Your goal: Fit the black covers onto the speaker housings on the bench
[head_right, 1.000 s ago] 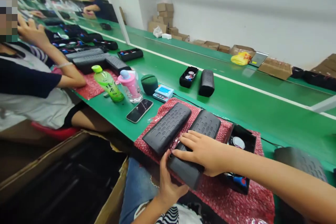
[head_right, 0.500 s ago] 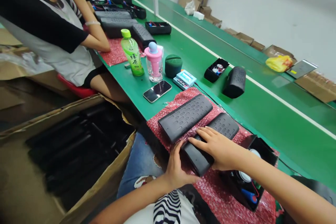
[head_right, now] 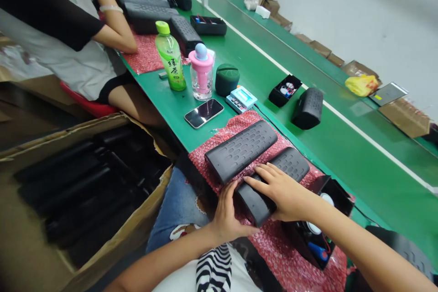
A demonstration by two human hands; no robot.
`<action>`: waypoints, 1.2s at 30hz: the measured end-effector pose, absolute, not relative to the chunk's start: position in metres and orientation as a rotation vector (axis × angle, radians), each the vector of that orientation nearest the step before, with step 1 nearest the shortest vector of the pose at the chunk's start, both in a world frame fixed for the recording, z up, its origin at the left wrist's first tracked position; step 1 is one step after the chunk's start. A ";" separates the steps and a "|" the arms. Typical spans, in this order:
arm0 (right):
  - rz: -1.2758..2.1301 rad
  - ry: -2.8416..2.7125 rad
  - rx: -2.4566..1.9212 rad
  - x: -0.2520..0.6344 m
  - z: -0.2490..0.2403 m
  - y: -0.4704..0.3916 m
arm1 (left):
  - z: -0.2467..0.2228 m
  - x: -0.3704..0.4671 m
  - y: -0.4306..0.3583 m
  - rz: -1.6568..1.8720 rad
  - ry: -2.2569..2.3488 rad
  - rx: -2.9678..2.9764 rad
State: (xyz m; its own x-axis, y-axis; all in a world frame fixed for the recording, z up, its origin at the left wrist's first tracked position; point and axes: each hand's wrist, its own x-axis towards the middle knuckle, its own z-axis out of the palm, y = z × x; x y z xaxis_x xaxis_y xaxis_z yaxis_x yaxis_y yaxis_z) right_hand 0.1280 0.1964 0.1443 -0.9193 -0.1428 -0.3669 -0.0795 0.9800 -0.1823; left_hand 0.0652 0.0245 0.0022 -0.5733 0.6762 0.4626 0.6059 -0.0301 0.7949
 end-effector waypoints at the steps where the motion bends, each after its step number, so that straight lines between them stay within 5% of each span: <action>1: -0.238 2.738 -0.163 0.128 0.143 0.197 | 0.003 0.065 0.025 1.685 2.143 1.422; 6: -0.337 2.784 -0.183 0.127 0.168 0.202 | 0.004 0.064 0.023 1.686 2.143 1.427; 10: -0.303 3.161 0.210 0.131 0.192 0.209 | 0.003 0.062 0.021 1.711 2.058 1.411; 17: -0.276 3.150 0.235 0.113 0.123 0.209 | -0.002 0.056 0.021 1.708 1.991 1.426; 21: -0.375 3.193 0.354 0.113 0.126 0.207 | -0.002 0.050 0.020 1.650 1.873 1.460; 27: -0.147 3.051 1.440 0.169 0.147 0.193 | 0.014 0.031 0.028 1.643 1.885 1.780; 31: -0.144 2.207 2.454 0.203 0.127 0.189 | 0.038 0.019 0.054 1.522 1.873 2.117; 36: -0.326 1.931 2.605 0.214 0.115 0.194 | 0.078 0.024 0.105 0.982 1.792 2.536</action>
State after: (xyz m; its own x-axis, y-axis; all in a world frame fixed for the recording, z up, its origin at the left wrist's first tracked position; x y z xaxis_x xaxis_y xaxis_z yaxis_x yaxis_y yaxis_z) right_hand 0.2139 0.1943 0.1147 0.2804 0.9556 -0.0901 0.9323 -0.2935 -0.2115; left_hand 0.0245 0.1052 0.0777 0.2154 0.8194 0.5312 0.8888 -0.3898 0.2410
